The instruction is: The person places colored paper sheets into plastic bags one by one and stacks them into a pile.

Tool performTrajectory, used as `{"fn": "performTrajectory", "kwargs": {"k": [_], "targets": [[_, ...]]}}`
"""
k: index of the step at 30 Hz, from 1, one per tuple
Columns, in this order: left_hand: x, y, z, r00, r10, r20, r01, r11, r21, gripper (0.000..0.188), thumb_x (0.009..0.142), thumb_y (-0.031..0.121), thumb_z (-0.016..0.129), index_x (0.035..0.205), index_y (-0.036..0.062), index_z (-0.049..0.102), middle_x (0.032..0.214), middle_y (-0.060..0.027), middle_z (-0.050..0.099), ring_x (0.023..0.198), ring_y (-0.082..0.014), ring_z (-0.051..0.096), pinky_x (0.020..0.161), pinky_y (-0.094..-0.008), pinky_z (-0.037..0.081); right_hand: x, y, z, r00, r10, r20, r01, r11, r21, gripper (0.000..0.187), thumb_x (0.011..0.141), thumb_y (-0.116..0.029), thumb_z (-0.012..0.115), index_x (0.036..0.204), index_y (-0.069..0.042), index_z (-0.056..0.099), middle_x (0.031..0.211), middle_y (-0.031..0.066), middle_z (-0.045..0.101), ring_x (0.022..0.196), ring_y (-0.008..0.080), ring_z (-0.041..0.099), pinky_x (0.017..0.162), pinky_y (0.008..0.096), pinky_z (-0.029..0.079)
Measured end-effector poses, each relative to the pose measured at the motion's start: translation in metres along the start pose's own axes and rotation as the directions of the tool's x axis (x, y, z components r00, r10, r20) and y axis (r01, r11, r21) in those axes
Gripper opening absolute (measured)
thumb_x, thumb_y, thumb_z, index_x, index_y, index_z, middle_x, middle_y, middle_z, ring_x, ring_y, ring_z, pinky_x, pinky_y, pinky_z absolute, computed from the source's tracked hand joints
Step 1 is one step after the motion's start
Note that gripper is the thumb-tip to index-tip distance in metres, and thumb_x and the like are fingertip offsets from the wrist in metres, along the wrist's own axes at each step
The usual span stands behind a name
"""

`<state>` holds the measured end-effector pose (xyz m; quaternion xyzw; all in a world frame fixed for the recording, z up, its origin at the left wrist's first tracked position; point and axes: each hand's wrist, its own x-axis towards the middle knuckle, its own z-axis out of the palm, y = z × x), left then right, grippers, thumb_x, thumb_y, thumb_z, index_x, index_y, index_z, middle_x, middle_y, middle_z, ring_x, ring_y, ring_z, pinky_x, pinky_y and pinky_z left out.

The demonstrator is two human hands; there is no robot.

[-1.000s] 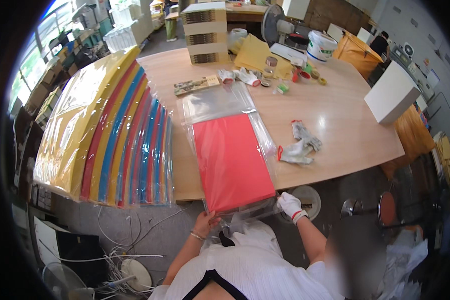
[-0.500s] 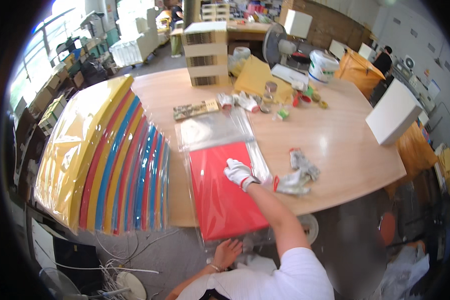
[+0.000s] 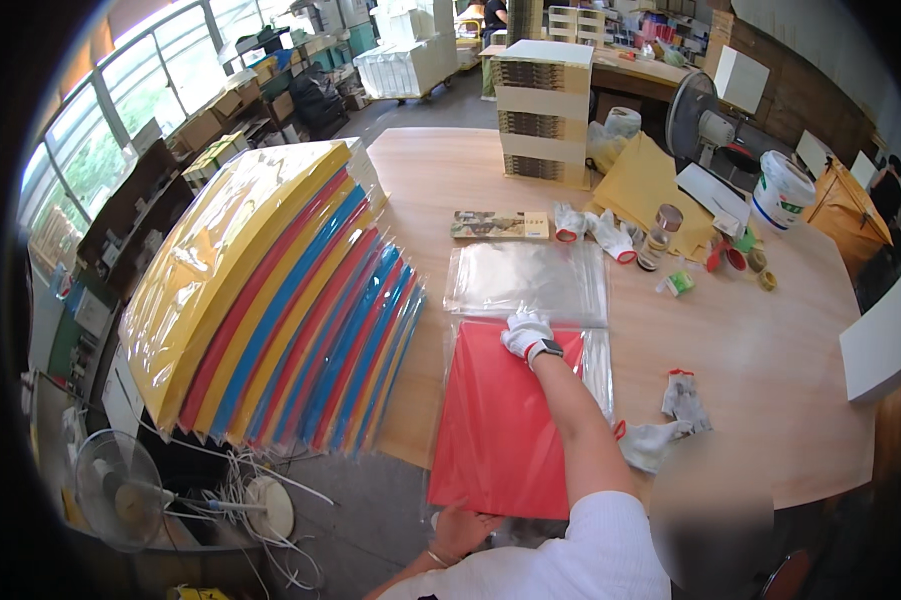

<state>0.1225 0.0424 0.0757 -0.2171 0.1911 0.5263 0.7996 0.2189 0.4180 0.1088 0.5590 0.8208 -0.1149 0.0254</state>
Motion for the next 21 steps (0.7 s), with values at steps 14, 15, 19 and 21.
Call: {"fn": "performTrajectory", "kwargs": {"k": [14, 15, 19, 21], "targets": [[-0.084, 0.078, -0.08, 0.578, 0.752, 0.316, -0.107, -0.314, 0.943, 0.046, 0.076, 0.017, 0.067, 0.114, 0.0001, 0.048, 0.1, -0.0104, 0.059, 0.084, -0.0177, 0.058, 0.075, -0.0268, 0.046, -0.311, -0.049, 0.086, 0.899, 0.014, 0.437, -0.375, -0.492, 0.786, 0.011, 0.085, -0.013, 0.05, 0.086, -0.004, 0.054, 0.069, 0.0047, 0.053, 0.063, 0.0159, 0.054, 0.054, 0.0336, 0.046], [-0.081, 0.081, -0.075, 0.473, 0.751, 0.46, -0.07, -0.488, 0.87, 0.046, 0.076, 0.016, 0.068, 0.113, -0.0006, 0.048, 0.098, -0.0105, 0.059, 0.083, -0.0177, 0.058, 0.073, -0.0264, 0.046, -0.345, -0.072, 0.089, 0.772, -0.117, 0.625, -0.576, -0.546, 0.609, 0.013, 0.084, -0.015, 0.049, 0.09, -0.005, 0.055, 0.069, 0.0045, 0.053, 0.063, 0.017, 0.055, 0.056, 0.0341, 0.047], [-0.034, 0.111, -0.1, 0.77, 0.475, 0.426, -0.226, -0.422, 0.878, 0.033, 0.077, 0.019, 0.067, 0.1, -0.0022, 0.055, 0.086, -0.0093, 0.062, 0.077, -0.0166, 0.06, 0.068, -0.0263, 0.047, -0.378, -0.133, 0.144, 0.796, -0.155, 0.585, -0.415, -0.843, 0.341, 0.031, 0.087, -0.037, 0.052, 0.098, -0.008, 0.053, 0.091, 0.0072, 0.06, 0.076, 0.0231, 0.057, 0.074, 0.0381, 0.046], [-0.029, 0.122, -0.094, 0.963, 0.237, 0.125, -0.112, -0.067, 0.991, 0.027, 0.081, 0.021, 0.064, 0.094, -0.0021, 0.058, 0.08, -0.0087, 0.063, 0.072, -0.0153, 0.06, 0.066, -0.0263, 0.048, -0.354, -0.151, 0.151, 0.778, 0.131, 0.614, -0.208, -0.869, 0.449, 0.032, 0.088, -0.041, 0.05, 0.098, -0.01, 0.054, 0.087, 0.0063, 0.06, 0.078, 0.0228, 0.057, 0.076, 0.0393, 0.047]]}}
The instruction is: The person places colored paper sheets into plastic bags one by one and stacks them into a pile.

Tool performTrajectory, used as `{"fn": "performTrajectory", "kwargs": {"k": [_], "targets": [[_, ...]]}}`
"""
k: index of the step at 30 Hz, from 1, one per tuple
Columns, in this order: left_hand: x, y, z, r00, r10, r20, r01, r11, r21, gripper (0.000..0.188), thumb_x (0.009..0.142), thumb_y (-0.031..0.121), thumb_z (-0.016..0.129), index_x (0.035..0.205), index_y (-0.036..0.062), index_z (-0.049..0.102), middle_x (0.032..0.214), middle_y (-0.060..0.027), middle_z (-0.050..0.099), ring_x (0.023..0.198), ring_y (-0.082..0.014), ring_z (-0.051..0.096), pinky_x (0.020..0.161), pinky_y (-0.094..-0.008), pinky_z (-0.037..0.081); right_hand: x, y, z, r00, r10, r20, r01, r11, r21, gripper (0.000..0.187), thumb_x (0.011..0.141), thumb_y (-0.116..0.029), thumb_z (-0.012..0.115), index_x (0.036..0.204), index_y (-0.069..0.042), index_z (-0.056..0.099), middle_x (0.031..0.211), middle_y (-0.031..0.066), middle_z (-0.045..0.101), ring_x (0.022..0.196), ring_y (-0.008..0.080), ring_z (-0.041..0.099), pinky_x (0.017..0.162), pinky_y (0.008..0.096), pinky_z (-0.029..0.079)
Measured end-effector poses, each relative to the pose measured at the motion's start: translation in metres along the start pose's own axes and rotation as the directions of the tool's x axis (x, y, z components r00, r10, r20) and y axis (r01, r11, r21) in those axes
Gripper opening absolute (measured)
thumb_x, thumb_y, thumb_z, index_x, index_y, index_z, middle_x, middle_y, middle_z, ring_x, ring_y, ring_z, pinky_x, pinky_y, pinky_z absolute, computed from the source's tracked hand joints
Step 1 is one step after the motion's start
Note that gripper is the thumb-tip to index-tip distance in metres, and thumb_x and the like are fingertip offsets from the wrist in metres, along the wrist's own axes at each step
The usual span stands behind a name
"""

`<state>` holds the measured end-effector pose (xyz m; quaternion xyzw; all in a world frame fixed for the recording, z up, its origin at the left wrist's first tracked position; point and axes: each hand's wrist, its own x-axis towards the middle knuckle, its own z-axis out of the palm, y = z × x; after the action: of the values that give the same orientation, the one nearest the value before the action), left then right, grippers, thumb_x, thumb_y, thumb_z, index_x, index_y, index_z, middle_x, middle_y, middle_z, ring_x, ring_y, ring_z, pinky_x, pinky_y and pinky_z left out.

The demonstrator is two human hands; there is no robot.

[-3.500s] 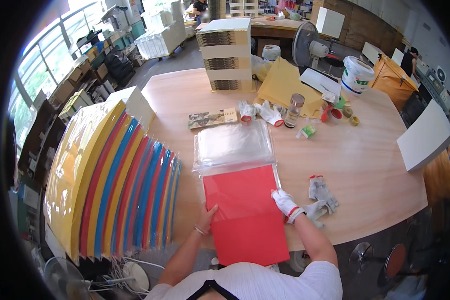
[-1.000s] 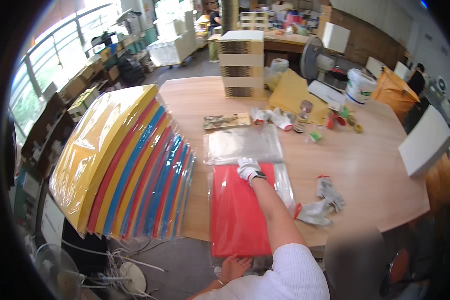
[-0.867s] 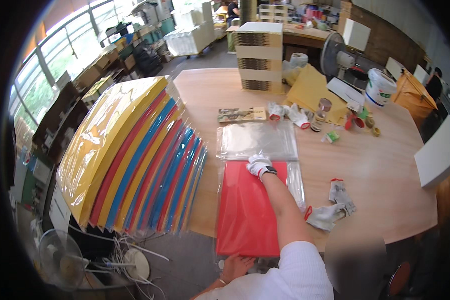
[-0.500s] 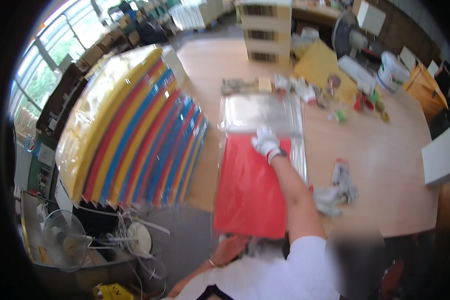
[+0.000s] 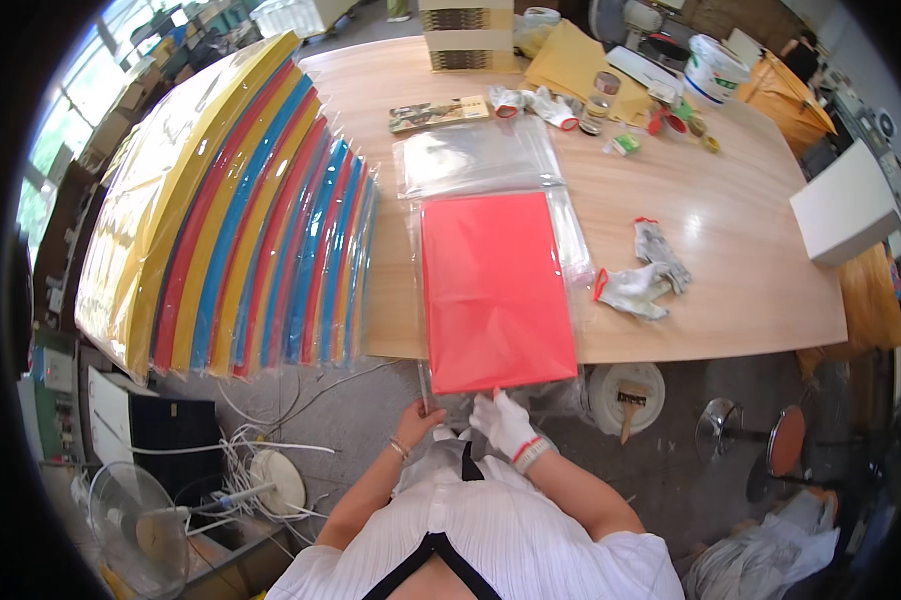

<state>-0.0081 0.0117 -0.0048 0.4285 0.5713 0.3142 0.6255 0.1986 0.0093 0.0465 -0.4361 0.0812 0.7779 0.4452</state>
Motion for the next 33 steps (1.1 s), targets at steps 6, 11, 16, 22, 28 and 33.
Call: {"fn": "performTrajectory", "kwargs": {"k": [6, 11, 16, 22, 28, 33], "targets": [[-0.009, -0.009, -0.014, 0.99, 0.058, 0.132, -0.065, 0.997, 0.047, 0.03, 0.087, 0.025, 0.053, 0.073, -0.0003, 0.061, 0.061, -0.0045, 0.061, 0.056, -0.0118, 0.058, 0.056, -0.0253, 0.047, 0.026, -0.003, 0.022, 0.928, -0.318, -0.191, 0.325, 0.946, 0.005, 0.007, 0.088, -0.019, 0.05, 0.086, -0.012, 0.051, 0.08, 0.0069, 0.057, 0.063, 0.0215, 0.057, 0.061, 0.0427, 0.051], [-0.01, 0.021, -0.014, 0.992, 0.062, 0.11, -0.085, 0.973, 0.214, 0.032, 0.086, 0.028, 0.054, 0.075, -0.0011, 0.061, 0.062, -0.0059, 0.062, 0.055, -0.0139, 0.059, 0.056, -0.0269, 0.048, -0.001, -0.029, 0.019, 0.972, -0.214, -0.099, 0.182, 0.947, -0.263, 0.022, 0.086, -0.026, 0.056, 0.09, -0.004, 0.05, 0.08, 0.012, 0.058, 0.066, 0.0256, 0.06, 0.062, 0.0448, 0.052], [0.006, -0.021, 0.003, 0.942, 0.304, -0.141, -0.244, 0.91, 0.335, 0.037, 0.087, 0.033, 0.052, 0.076, -0.0007, 0.062, 0.063, -0.0079, 0.063, 0.057, -0.0174, 0.061, 0.061, -0.0284, 0.049, -0.063, -0.077, -0.021, 0.662, -0.749, -0.035, -0.055, -0.002, -0.998, 0.048, 0.071, -0.03, 0.066, 0.105, -0.002, 0.047, 0.098, 0.0181, 0.054, 0.084, 0.0279, 0.058, 0.074, 0.0375, 0.047], [0.003, -0.004, -0.005, 0.974, -0.145, 0.174, 0.086, 0.947, 0.308, 0.043, 0.09, 0.038, 0.045, 0.085, -0.0001, 0.064, 0.079, -0.0117, 0.066, 0.062, -0.0187, 0.063, 0.065, -0.0289, 0.048, -0.05, -0.124, -0.076, 0.657, -0.753, 0.035, -0.207, -0.224, -0.952, 0.026, 0.073, -0.031, 0.059, 0.081, -0.007, 0.058, 0.082, 0.0175, 0.058, 0.079, 0.033, 0.056, 0.071, 0.0396, 0.044], [-0.027, -0.011, 0.0, 0.975, -0.156, 0.16, 0.152, 0.988, 0.038, 0.048, 0.092, 0.043, 0.039, 0.093, 0.0027, 0.064, 0.089, -0.0074, 0.066, 0.073, -0.0164, 0.064, 0.066, -0.0304, 0.048, -0.064, -0.106, -0.078, 0.424, -0.857, 0.292, -0.064, -0.35, -0.935, 0.016, 0.075, -0.021, 0.056, 0.074, -0.005, 0.056, 0.081, 0.0155, 0.056, 0.076, 0.0331, 0.054, 0.067, 0.0412, 0.043], [-0.04, -0.015, -0.002, 0.939, -0.239, 0.246, 0.286, 0.942, -0.178, 0.044, 0.093, 0.04, 0.039, 0.107, 0.0033, 0.059, 0.105, -0.0057, 0.062, 0.09, -0.0148, 0.06, 0.069, -0.0261, 0.046, -0.036, -0.022, 0.015, 0.553, -0.48, 0.682, 0.336, -0.62, -0.709, 0.011, 0.069, -0.015, 0.058, 0.065, -0.005, 0.057, 0.074, 0.0152, 0.056, 0.075, 0.0312, 0.054, 0.073, 0.0398, 0.044]]}}
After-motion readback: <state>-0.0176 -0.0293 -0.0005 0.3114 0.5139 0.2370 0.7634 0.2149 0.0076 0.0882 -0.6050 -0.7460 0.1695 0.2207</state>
